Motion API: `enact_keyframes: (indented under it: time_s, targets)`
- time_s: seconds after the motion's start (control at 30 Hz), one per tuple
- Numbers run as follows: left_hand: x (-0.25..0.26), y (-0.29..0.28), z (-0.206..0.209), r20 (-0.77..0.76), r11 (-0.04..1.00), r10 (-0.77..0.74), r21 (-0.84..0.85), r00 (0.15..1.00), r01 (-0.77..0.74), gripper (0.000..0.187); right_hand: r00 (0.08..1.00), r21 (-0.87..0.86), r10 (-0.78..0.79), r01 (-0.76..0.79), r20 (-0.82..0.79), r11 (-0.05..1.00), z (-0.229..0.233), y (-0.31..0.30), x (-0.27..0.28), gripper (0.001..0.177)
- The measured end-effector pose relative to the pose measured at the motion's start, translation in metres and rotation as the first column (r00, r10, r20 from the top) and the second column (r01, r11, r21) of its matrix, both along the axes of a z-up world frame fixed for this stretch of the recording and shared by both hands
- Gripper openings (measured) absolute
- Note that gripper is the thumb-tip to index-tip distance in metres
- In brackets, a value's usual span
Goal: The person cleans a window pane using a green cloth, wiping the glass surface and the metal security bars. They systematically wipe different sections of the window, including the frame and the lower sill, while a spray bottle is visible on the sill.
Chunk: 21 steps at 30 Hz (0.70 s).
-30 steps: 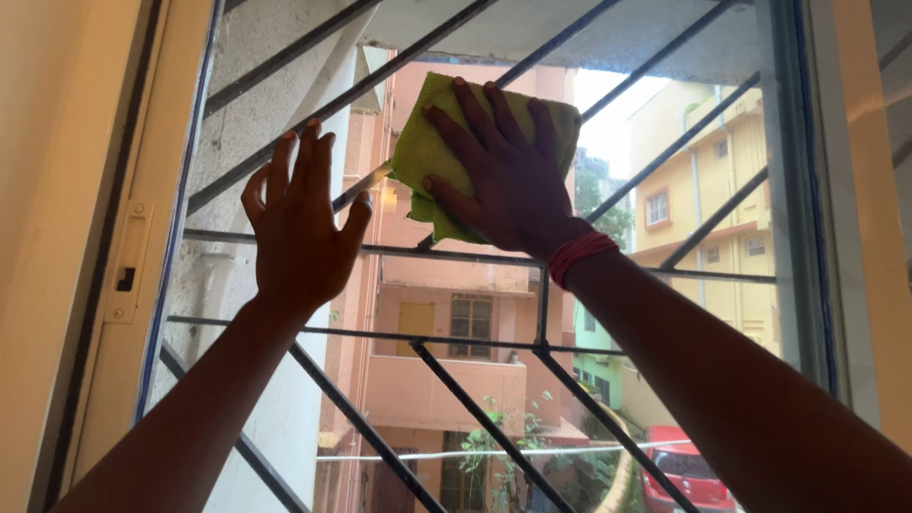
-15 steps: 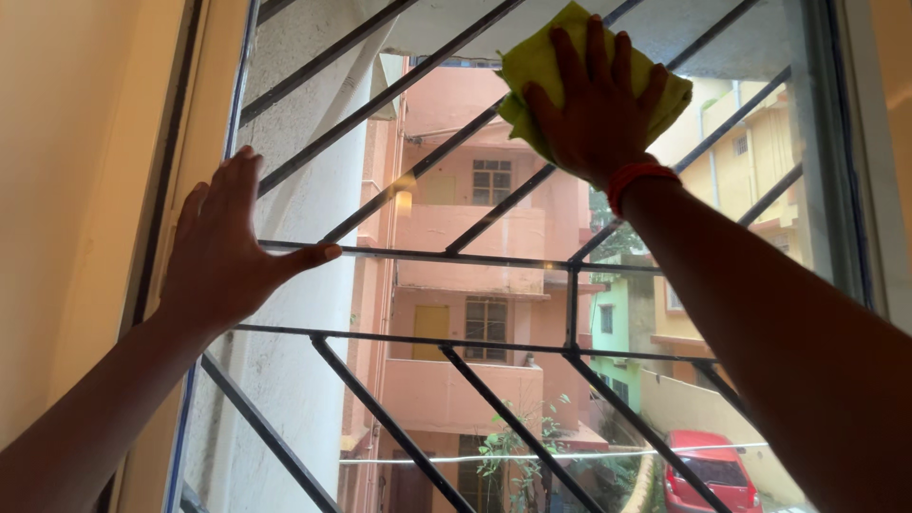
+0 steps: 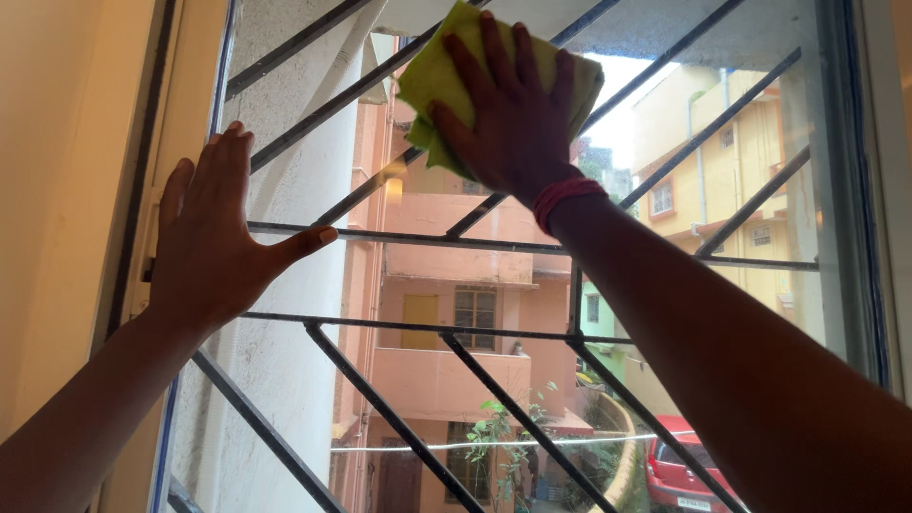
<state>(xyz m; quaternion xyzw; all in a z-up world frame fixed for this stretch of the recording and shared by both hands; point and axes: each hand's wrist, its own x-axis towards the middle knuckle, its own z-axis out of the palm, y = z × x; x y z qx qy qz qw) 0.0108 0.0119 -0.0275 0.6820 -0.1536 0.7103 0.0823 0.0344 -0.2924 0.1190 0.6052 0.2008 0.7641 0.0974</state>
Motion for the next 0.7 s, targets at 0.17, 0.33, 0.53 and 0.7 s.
enact_keyframes:
  time_s: [0.17,0.33,0.53,0.7]
  targets:
    - [0.001,0.001,0.000,0.011,1.000,0.001,0.023,1.000,-0.001,0.124,1.000,-0.063,0.015,-0.014,0.024,0.998,-0.020,0.017,0.000,0.074]
    - [0.001,0.005,-0.001,0.023,0.998,0.014,0.054,1.000,-0.015,0.125,0.998,-0.095,0.044,-0.040,0.042,0.995,-0.039,0.032,-0.002,0.073]
    - [-0.004,0.006,0.000,0.017,0.996,0.048,0.077,0.999,-0.049,0.127,0.996,-0.122,0.059,-0.051,0.060,0.991,-0.056,0.050,-0.002,0.074]
    - [-0.012,0.006,0.001,-0.063,0.997,0.006,0.071,0.998,-0.002,0.123,0.995,-0.127,0.083,-0.076,0.054,0.989,-0.067,0.062,-0.001,0.074]
